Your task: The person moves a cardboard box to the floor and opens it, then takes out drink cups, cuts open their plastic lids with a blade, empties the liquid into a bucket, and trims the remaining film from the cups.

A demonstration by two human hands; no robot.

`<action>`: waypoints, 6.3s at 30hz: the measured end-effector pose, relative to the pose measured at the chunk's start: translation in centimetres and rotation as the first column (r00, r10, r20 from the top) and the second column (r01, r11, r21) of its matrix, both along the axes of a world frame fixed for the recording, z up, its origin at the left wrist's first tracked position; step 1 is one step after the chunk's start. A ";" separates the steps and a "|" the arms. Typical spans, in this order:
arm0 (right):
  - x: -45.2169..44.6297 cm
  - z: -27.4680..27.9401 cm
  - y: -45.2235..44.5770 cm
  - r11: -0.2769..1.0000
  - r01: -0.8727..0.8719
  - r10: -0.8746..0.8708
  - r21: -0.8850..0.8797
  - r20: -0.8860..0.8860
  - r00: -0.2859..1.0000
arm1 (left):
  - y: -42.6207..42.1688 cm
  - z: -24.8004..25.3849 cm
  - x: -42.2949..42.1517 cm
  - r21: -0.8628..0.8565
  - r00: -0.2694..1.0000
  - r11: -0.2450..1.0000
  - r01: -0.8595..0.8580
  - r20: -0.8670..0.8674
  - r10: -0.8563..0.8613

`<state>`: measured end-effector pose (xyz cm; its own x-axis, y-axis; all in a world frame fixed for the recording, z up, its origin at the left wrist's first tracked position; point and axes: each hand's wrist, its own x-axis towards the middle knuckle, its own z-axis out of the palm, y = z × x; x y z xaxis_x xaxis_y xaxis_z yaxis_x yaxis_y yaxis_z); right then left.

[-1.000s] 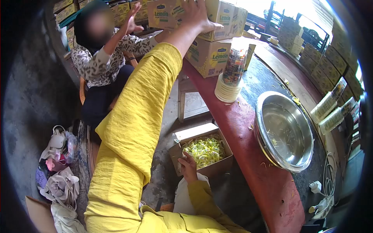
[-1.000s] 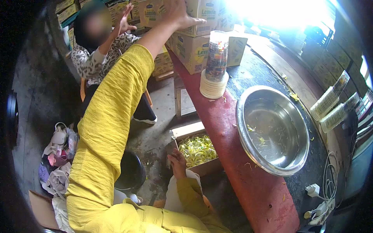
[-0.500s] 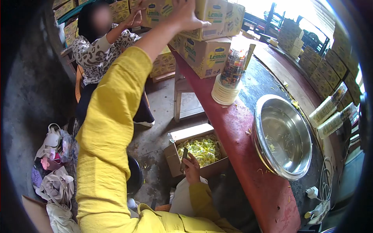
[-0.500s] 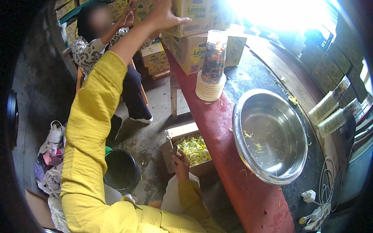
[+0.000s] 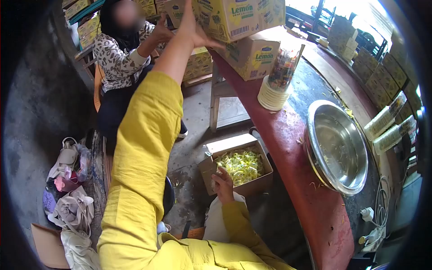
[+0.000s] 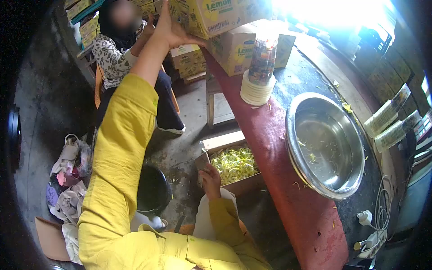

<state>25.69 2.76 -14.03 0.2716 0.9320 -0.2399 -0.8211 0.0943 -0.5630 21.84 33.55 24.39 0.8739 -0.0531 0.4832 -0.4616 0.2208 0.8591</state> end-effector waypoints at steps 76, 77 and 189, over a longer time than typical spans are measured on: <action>-5.2 -7.9 9.1 0.890 0.054 0.402 -0.454 0.721 -0.564 | -19.7 -32.2 -25.4 -0.096 0.146 0.113 -0.989 -0.501 0.853; -4.8 -11.7 8.7 0.907 0.076 0.374 -0.414 0.711 -0.595 | -19.5 -33.7 -24.9 -0.014 0.093 0.098 -0.995 -0.475 0.875; -6.1 -28.1 12.5 0.887 0.148 0.226 -0.437 0.692 0.686 | -15.6 -59.6 -15.5 0.970 -0.238 0.240 0.027 -0.227 0.944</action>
<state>19.54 15.25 -42.09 0.4953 0.7919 -0.3572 -0.1482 -0.3281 -0.9330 6.30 17.94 -35.21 0.2592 0.9213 -0.2897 0.9501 -0.1894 0.2479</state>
